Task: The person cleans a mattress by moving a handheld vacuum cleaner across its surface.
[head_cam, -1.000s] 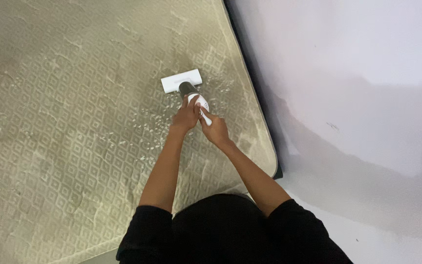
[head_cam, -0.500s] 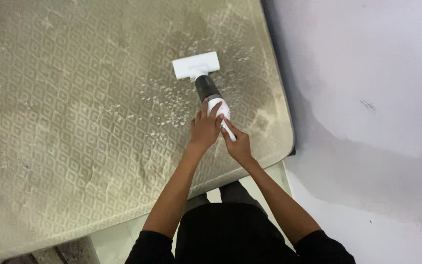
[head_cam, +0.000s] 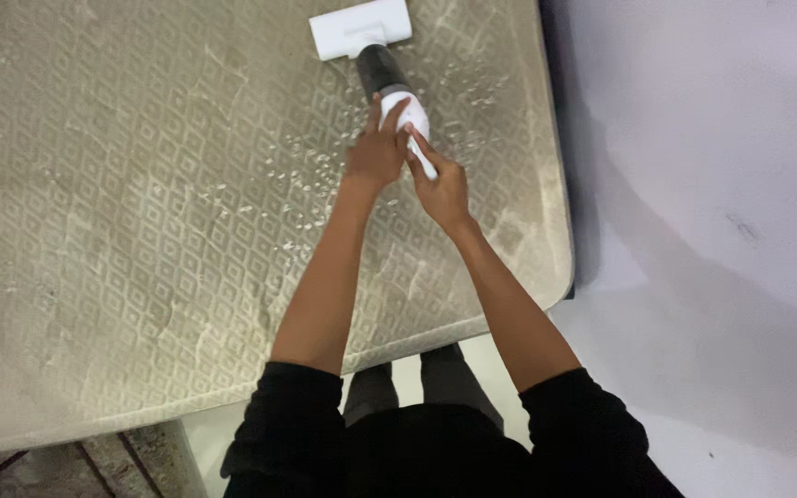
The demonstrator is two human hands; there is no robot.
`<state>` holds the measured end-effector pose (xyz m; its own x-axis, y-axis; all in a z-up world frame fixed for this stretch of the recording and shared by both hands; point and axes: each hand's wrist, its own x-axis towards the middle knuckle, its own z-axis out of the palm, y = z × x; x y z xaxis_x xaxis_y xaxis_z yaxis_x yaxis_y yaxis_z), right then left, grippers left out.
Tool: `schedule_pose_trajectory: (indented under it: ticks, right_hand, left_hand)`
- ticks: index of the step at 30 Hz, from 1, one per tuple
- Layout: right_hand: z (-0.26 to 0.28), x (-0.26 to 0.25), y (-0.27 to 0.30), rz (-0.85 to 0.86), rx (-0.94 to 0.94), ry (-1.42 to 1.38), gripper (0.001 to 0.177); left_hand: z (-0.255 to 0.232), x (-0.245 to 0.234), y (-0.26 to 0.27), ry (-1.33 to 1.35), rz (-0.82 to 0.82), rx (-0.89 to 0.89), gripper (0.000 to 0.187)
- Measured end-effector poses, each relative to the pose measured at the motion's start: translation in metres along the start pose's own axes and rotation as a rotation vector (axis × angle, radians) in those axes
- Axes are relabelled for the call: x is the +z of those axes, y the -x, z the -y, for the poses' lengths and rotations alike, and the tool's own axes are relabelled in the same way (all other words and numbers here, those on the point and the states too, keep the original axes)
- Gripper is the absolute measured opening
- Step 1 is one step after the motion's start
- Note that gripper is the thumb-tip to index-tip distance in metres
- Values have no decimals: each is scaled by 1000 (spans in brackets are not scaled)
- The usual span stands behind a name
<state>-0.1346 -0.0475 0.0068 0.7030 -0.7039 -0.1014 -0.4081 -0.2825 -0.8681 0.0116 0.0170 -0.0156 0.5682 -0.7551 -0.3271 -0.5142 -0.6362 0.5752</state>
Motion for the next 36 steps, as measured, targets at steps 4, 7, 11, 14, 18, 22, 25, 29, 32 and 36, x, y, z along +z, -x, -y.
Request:
schedule_pose_trajectory:
  ticks: [4, 7, 11, 14, 18, 22, 25, 29, 32, 36]
  right_hand:
    - [2, -12, -10, -65, -165, -90, 39]
    - [13, -22, 5, -21, -77, 17, 43]
    - [22, -32, 50, -3, 40, 7, 41]
    - [25, -37, 93, -23, 3, -7, 41]
    - [36, -49, 142, 30, 165, 23, 43]
    - [34, -36, 174, -146, 48, 115, 39]
    - [22, -27, 167, -58, 344, 200, 42]
    - [1, -21, 121, -175, 2, 218, 38]
    - [3, -22, 72, -56, 132, 226, 40]
    - [12, -27, 36, -116, 22, 174, 40]
  left_hand:
    - [-9, 0, -6, 68, -54, 33, 50]
    - [-16, 3, 6, 63, -56, 44, 52]
    - [-19, 8, 49, 49, -20, 78, 51]
    - [-28, 14, 90, 102, 53, 67, 52]
    - [-38, 26, 147, 101, 41, 113, 53]
    - [-40, 31, 170, 235, 107, 93, 53]
    - [-36, 33, 164, 226, 110, 77, 52]
    - [-24, 38, 117, 214, 66, 106, 51]
    - [-17, 36, 67, 224, -70, 202, 51]
    - [-16, 24, 23, 148, 17, 148, 51]
